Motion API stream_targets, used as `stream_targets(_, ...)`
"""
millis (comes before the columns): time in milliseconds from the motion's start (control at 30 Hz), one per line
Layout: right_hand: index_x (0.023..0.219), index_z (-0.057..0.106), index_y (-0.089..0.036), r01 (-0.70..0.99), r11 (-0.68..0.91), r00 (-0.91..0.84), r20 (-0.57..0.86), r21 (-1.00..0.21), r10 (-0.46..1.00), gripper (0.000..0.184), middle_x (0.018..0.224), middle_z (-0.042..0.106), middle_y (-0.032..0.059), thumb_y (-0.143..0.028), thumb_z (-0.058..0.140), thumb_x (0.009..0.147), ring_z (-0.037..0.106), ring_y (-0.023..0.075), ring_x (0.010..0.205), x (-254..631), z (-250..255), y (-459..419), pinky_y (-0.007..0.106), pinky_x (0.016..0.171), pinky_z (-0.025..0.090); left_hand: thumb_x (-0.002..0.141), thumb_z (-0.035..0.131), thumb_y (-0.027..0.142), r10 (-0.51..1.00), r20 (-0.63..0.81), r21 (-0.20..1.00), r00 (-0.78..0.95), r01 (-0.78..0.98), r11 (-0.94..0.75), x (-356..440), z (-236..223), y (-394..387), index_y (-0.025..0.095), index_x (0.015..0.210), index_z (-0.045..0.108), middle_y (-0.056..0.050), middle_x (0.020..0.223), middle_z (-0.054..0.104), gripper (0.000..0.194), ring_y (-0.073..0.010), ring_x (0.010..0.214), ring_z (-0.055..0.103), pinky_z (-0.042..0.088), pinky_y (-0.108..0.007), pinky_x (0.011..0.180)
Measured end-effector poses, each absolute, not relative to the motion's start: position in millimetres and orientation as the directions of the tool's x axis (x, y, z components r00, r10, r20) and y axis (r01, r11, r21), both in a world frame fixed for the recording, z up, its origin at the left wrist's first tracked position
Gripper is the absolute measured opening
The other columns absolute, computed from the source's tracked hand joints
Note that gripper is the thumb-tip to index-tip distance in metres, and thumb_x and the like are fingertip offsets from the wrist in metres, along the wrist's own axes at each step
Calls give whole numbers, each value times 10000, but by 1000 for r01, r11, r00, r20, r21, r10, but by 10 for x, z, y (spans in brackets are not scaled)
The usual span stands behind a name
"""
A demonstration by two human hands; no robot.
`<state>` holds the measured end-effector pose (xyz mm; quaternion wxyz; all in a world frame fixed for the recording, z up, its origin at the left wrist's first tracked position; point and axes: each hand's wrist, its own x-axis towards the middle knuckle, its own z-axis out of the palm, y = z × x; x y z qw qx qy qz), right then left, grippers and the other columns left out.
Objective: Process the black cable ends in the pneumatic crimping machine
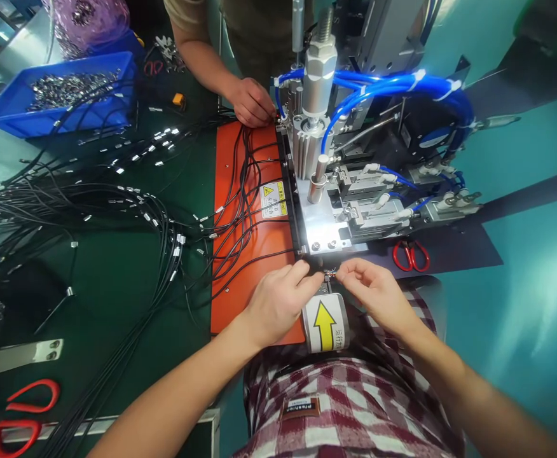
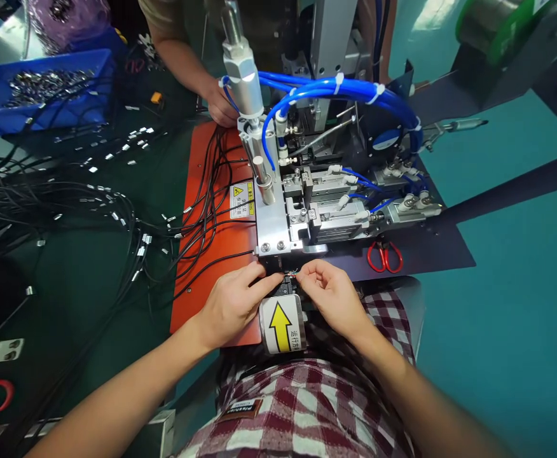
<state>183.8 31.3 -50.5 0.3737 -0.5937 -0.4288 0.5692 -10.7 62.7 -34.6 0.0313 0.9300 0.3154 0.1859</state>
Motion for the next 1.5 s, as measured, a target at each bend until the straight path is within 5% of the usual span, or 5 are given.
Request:
stream_targets(233, 713, 575, -169, -34, -441, -42, -439, -897, 897, 314, 496, 429, -75, -465, 671, 761, 362, 82, 431, 1848, -538, 334, 222, 431, 274, 967, 356, 186, 645, 258, 198, 719, 614, -764, -92, -260, 586, 151, 1056, 635, -83, 841, 581, 295, -191, 748, 524, 456, -304, 628)
stream_targets(467, 739, 601, -162, -131, -414, 48, -423, -901, 905, 368, 638, 566, -18, -524, 665, 754, 454, 92, 483, 1762, -541, 330, 241, 489, 350, 881, 432, 68, 720, -44, 316, 693, 693, -648, 42, -99, 418, 104, 1155, 552, -109, 990, 569, 301, -230, 842, 467, 479, -355, 719)
stream_targets(867, 741, 517, -214, -212, -270, 226, -316, -939, 921, 329, 598, 415, -59, -512, 649, 790, 349, 106, 520, 1515, -722, 253, 244, 488, 296, 906, 375, 105, 738, 40, 375, 674, 674, -636, 49, -310, 419, 69, 1233, 530, -133, 1016, 574, 363, -244, 855, 489, 504, -374, 771)
stream_targets(1200, 645, 503, -200, -318, -348, 71, -388, -882, 919, 380, 544, 434, -57, -528, 645, 774, 342, 94, 472, 1568, -658, 294, 236, 458, 280, 910, 368, 123, 777, 61, 362, 627, 711, -602, 119, -327, 409, 105, 1151, 576, -113, 950, 572, 319, -242, 819, 500, 499, -381, 726)
stream_targets(1500, 643, 501, -205, -316, -299, 94, -344, -900, 934, 390, 552, 397, -63, -540, 677, 736, 303, 104, 493, 1550, -714, 279, 247, 465, 242, 909, 348, 81, 825, 82, 609, 559, 627, -485, 8, -225, 372, 125, 1165, 551, -111, 1028, 523, 330, -210, 949, 514, 495, -358, 855)
